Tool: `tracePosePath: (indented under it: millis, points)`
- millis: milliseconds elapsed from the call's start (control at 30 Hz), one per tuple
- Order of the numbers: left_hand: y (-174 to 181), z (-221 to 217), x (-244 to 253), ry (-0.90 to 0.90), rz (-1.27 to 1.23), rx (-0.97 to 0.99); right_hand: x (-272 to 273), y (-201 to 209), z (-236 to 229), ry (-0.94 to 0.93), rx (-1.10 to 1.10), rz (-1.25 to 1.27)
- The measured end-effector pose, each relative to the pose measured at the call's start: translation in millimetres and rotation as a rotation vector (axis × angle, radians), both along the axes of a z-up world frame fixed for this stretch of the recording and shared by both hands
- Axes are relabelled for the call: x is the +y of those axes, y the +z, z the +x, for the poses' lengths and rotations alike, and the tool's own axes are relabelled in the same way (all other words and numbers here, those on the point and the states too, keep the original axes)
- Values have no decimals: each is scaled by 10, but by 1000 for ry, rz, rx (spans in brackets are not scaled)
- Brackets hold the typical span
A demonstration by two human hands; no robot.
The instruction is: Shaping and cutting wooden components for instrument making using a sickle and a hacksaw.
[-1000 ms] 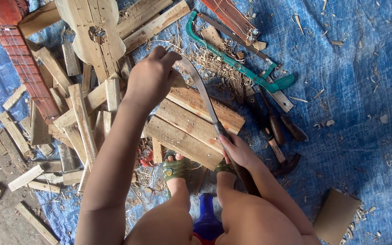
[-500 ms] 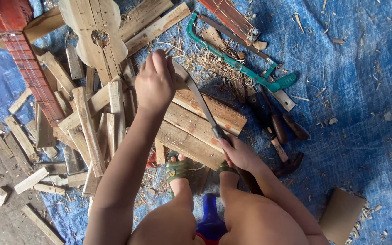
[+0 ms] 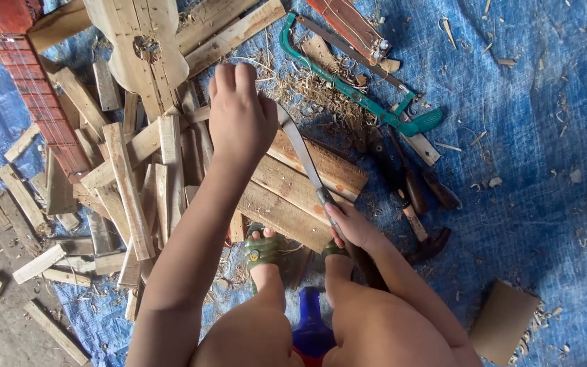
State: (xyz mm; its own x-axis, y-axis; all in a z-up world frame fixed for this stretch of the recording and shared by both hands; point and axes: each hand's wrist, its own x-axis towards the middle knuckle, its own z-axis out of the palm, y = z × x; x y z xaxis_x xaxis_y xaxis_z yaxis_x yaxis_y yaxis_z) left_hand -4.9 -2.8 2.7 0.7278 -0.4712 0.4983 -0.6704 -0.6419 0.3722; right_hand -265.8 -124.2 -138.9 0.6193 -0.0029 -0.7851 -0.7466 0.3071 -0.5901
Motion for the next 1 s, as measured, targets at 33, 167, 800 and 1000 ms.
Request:
tracePosePath:
  millis: [33, 167, 800, 1000]
  points:
    - [3, 70, 33, 0, 2, 1, 4, -14, 13, 0, 1, 2]
    - [136, 282, 196, -244, 42, 350, 13, -41, 18, 37, -39, -32]
    - [11, 236, 234, -245, -11, -262, -15, -261, -8, -14, -89, 45]
    - [347, 271, 282, -253, 477, 364, -44, -272, 3, 3, -91, 61]
